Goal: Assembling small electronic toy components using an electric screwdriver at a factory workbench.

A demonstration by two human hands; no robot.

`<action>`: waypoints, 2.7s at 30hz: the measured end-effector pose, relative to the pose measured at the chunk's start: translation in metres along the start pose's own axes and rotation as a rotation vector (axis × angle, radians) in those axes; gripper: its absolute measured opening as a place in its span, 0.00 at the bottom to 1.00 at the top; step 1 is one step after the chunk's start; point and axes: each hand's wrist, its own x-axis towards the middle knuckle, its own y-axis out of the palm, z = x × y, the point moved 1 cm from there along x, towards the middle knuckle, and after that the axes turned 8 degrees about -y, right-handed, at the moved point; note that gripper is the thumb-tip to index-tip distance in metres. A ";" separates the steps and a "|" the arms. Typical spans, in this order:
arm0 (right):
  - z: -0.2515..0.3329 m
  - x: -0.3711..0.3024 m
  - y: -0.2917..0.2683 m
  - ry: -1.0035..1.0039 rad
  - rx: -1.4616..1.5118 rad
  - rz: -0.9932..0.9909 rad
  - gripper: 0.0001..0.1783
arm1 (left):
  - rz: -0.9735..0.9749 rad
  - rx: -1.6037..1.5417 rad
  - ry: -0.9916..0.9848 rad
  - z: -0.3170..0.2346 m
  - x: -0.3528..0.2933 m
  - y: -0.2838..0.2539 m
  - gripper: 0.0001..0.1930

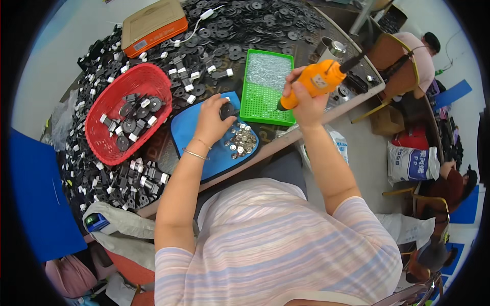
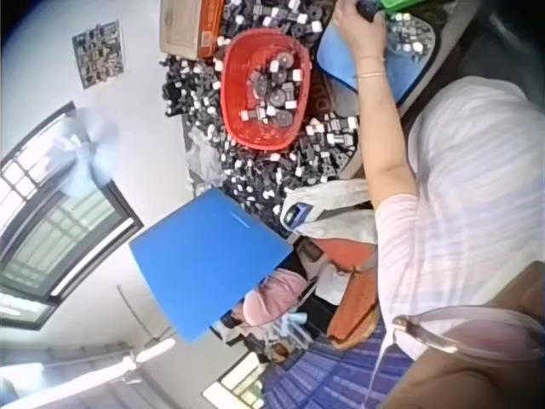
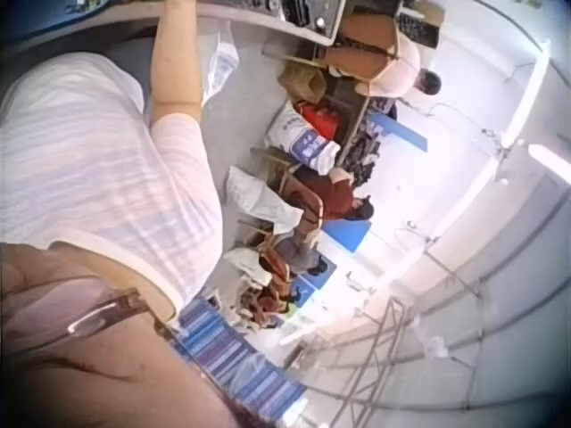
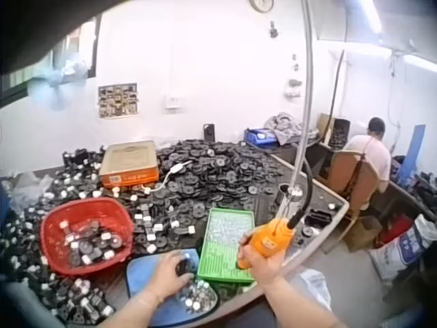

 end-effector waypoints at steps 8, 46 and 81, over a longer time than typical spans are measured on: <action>-0.011 -0.005 0.000 0.022 -0.038 0.027 0.14 | 0.030 -0.072 -0.083 -0.034 -0.037 -0.044 0.22; -0.013 0.003 0.003 0.062 -0.021 0.012 0.12 | -0.063 -0.182 0.003 0.009 -0.096 -0.020 0.24; -0.016 -0.043 0.100 0.174 0.223 0.633 0.20 | -0.068 -0.366 0.032 0.005 -0.087 -0.017 0.25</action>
